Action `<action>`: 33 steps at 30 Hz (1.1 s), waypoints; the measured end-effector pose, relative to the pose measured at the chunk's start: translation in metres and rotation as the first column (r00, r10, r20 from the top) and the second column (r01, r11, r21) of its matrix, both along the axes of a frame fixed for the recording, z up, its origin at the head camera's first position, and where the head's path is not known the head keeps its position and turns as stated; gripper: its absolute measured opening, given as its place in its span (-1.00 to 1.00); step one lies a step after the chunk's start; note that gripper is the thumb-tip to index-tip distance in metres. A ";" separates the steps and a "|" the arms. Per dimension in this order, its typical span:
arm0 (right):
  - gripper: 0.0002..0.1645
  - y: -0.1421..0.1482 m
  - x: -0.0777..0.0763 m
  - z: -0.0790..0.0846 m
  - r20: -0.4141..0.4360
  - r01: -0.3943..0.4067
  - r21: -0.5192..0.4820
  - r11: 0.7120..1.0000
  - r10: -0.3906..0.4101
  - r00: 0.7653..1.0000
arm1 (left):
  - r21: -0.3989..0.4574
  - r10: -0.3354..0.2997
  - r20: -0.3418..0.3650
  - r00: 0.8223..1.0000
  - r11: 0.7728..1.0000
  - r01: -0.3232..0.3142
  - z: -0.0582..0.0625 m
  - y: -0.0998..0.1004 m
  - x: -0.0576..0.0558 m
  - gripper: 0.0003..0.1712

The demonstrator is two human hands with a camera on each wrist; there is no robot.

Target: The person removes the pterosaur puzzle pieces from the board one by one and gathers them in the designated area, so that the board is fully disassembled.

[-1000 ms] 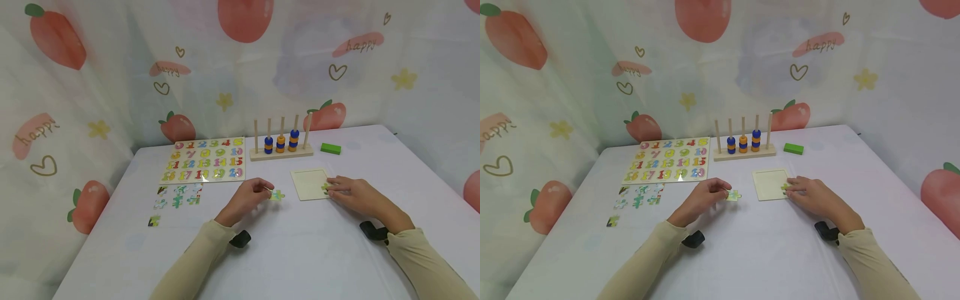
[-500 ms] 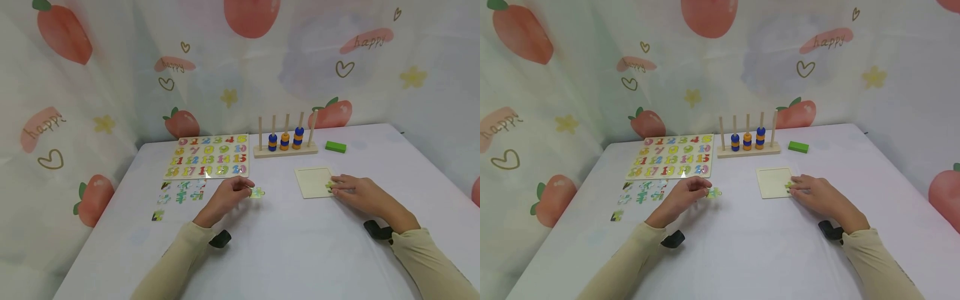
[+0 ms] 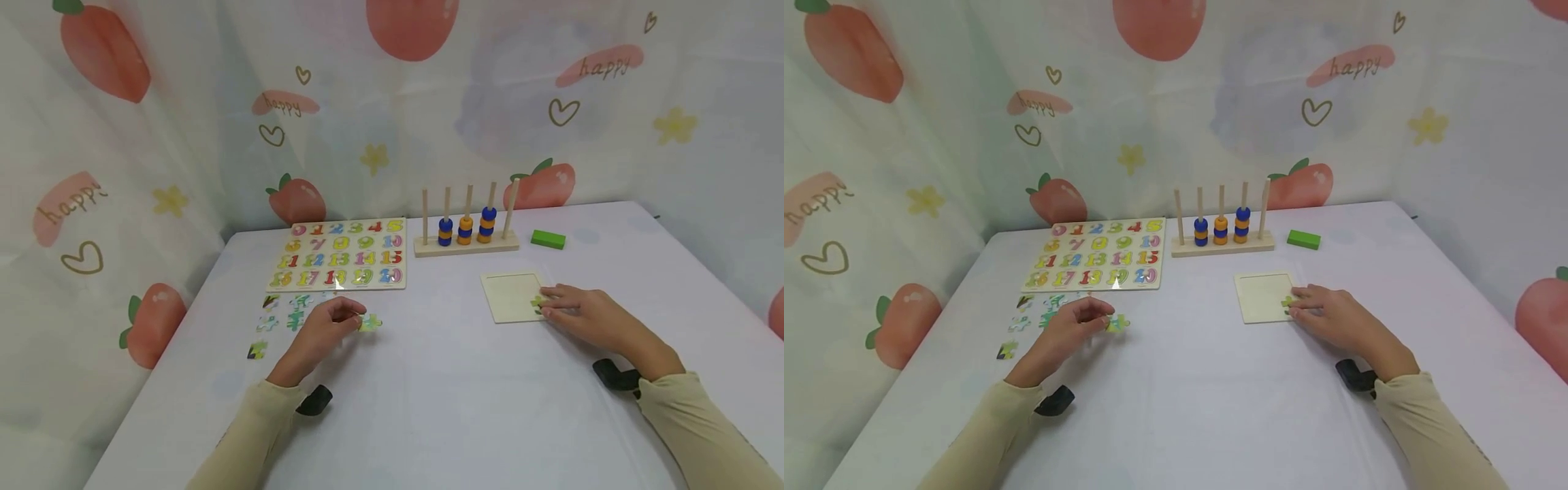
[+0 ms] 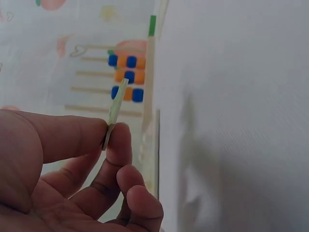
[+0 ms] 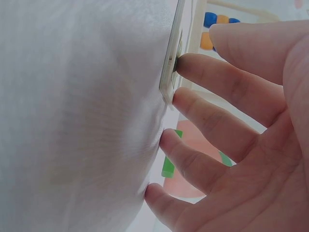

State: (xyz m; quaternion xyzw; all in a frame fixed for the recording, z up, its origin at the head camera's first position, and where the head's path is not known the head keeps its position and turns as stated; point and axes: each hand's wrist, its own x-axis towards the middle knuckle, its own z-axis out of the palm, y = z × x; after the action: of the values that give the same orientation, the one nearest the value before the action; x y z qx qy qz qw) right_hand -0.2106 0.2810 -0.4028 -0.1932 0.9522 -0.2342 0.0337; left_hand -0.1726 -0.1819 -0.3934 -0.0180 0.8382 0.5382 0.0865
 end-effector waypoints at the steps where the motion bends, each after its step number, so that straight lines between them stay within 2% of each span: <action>1: -0.49 0.000 0.000 0.000 0.002 0.001 0.001 1.000 -0.001 1.000 | -0.010 0.006 0.000 1.000 1.000 -0.006 -0.002 -0.005 0.001 -0.79; 5: -0.48 0.001 0.001 -0.001 0.008 0.005 0.005 1.000 -0.005 1.000 | -0.041 0.021 -0.004 1.000 0.999 -0.021 -0.005 -0.023 0.007 -0.80; 10: -0.47 0.002 0.001 -0.003 0.015 0.006 0.008 1.000 -0.006 1.000 | -0.098 0.044 0.000 0.999 0.994 -0.043 -0.003 -0.047 0.015 -0.80; 15: -0.45 0.000 0.000 -0.003 0.034 0.010 0.008 1.000 -0.010 0.999 | -0.179 0.077 -0.005 0.997 0.981 -0.077 -0.003 -0.075 0.022 -0.75; 19: -0.45 -0.001 -0.001 -0.002 0.034 0.016 0.010 1.000 -0.017 0.999 | -0.235 0.070 -0.018 0.997 0.969 -0.072 -0.001 -0.093 0.024 -0.70; 25: -0.46 -0.001 -0.002 -0.001 0.034 0.017 0.007 1.000 -0.017 0.999 | -0.307 0.050 -0.031 0.998 0.950 -0.057 0.003 -0.103 0.025 -0.74; 30: -0.46 0.000 -0.001 0.000 0.038 0.014 0.007 1.000 -0.014 0.999 | -0.356 0.067 -0.002 0.998 0.933 -0.063 -0.001 -0.108 0.026 -0.78; 33: -0.47 0.001 -0.001 0.000 0.038 0.011 0.003 1.000 -0.011 0.999 | -0.383 0.052 -0.016 0.999 0.922 -0.054 -0.003 -0.112 0.025 -0.79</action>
State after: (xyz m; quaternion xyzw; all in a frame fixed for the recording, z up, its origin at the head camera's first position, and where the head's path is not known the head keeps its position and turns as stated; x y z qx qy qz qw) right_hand -0.2119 0.2818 -0.4027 -0.1834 0.9528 -0.2367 0.0510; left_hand -0.1477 -0.2941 -0.3960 -0.0558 0.9266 0.3663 0.0644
